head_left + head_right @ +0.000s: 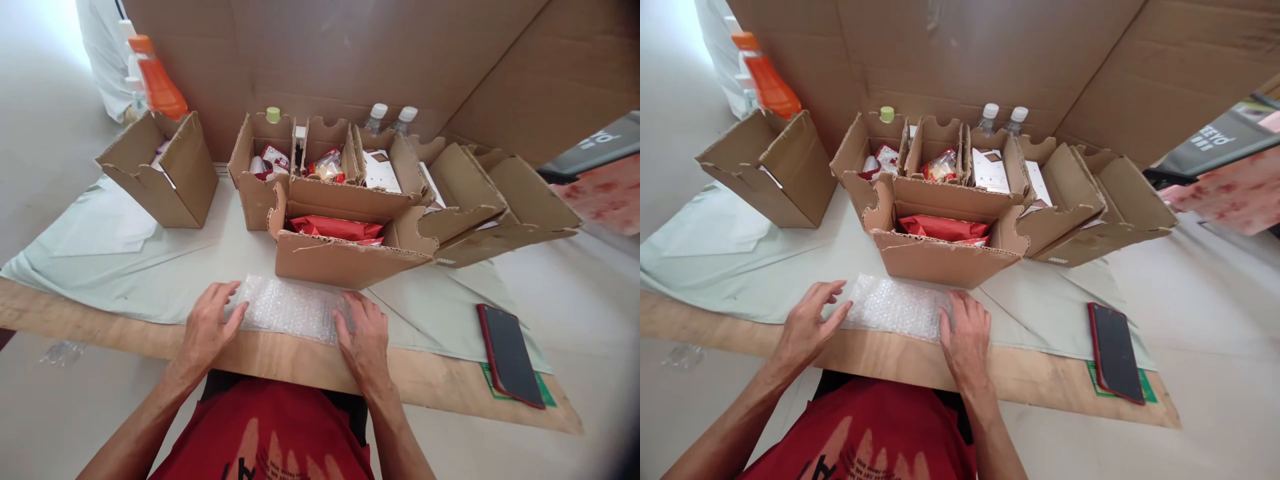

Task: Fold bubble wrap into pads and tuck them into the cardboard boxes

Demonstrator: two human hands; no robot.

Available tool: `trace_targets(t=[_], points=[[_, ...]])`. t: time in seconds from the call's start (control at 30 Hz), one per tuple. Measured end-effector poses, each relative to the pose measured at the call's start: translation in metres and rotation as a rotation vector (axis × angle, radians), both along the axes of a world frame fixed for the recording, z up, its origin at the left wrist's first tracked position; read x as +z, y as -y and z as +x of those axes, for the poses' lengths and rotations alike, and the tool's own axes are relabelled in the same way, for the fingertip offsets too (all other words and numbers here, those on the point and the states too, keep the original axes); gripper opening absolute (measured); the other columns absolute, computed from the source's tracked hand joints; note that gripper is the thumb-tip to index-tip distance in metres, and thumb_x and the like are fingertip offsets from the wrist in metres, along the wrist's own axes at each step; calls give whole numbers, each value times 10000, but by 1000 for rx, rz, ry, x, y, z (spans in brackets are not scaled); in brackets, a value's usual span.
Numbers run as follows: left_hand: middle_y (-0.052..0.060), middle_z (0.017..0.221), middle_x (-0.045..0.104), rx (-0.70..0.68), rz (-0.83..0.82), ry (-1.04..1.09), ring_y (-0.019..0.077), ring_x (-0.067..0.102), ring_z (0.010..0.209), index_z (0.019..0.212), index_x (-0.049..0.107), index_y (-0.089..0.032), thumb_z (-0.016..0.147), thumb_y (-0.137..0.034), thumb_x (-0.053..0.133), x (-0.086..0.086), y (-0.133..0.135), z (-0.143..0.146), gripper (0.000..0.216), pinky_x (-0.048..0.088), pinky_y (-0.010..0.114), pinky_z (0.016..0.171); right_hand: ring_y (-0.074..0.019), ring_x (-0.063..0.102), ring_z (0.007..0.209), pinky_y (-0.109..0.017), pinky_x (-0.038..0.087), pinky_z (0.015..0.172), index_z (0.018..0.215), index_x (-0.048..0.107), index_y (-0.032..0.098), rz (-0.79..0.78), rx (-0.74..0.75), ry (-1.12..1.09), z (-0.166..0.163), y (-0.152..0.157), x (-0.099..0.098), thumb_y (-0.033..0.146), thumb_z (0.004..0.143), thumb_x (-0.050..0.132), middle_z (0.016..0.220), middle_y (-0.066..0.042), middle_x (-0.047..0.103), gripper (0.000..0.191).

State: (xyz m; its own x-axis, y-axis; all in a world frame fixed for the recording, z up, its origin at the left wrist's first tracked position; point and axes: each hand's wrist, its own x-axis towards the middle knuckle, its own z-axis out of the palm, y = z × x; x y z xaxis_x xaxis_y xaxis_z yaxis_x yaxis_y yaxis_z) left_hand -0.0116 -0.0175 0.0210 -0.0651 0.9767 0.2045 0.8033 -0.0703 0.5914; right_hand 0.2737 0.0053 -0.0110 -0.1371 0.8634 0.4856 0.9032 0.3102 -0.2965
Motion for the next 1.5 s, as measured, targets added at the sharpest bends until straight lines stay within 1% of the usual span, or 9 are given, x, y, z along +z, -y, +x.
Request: trace_targets(t=[0.27, 0.53, 0.73, 0.93, 1.03, 1.17, 1.27, 1.37, 1.5], points=[[62, 867, 722, -145, -307, 124, 190, 662, 742, 1047, 692, -145, 841, -196, 502, -19, -40, 30, 284, 532, 313, 713, -286, 556, 1265, -416, 447, 960, 1217, 678, 197, -167, 465, 116, -58, -3, -12, 193, 970, 558, 1378, -100, 643, 275], [32, 835, 716, -157, -356, 80, 182, 652, 691, 1022, 721, -181, 825, -241, 545, -18, -45, 25, 270, 507, 293, 676, -266, 623, 1150, -400, 430, 919, 1114, 705, 174, -86, 48, 22, 62, 17, -14, 325, 1067, 422, 1204, -103, 722, 324], [84, 1139, 660, 74, -241, -210, 246, 677, 895, 1191, 664, -201, 920, -420, 474, -7, -21, 7, 397, 509, 352, 770, -314, 598, 1122, -443, 420, 923, 1153, 691, 155, -255, 72, -50, 14, -11, -8, 250, 983, 541, 1222, -149, 695, 246], [86, 964, 663, -13, -250, -247, 275, 661, 951, 802, 641, -216, 853, -375, 424, -25, -15, 4, 274, 518, 361, 798, -252, 653, 966, -381, 454, 866, 863, 668, 188, -329, 57, -69, 0, 2, -1, 173, 914, 612, 1045, -82, 736, 76], [25, 803, 692, -20, -205, -105, 217, 660, 744, 747, 594, -242, 792, -351, 456, -23, -16, -7, 181, 510, 302, 680, -169, 655, 785, -280, 479, 742, 1046, 663, 211, -427, 78, -188, -6, 27, 11, 178, 918, 606, 871, -7, 722, 144], [-26, 762, 725, 71, -152, -49, 173, 601, 535, 926, 637, -270, 811, -387, 546, -5, -35, -35, 187, 477, 276, 570, -119, 600, 712, -236, 478, 695, 1502, 452, 298, -686, 267, -530, -41, 43, 21, 181, 906, 583, 923, 25, 680, 621], [36, 936, 761, 69, -31, -113, 237, 706, 809, 1173, 635, -257, 830, -327, 565, 5, -63, -42, 358, 544, 334, 756, -110, 517, 649, -234, 454, 663, 1562, 398, 335, -802, 411, -587, -72, 37, 18, 207, 911, 577, 800, 53, 613, 687], [155, 1194, 713, 1, 22, -177, 320, 657, 1123, 1375, 535, -147, 814, -287, 619, 2, -79, -43, 585, 513, 467, 993, -115, 511, 641, -236, 445, 619, 1359, 647, 275, -865, 436, -703, -92, 25, 11, 249, 906, 576, 760, 28, 609, 460], [164, 1411, 595, -222, 74, -99, 323, 529, 1334, 1415, 508, -183, 896, -346, 625, -6, -38, -43, 556, 440, 511, 1122, -107, 516, 546, -217, 428, 503, 1149, 710, 191, -1145, 366, -975, -94, 13, 6, 373, 910, 577, 694, 13, 611, 329]])
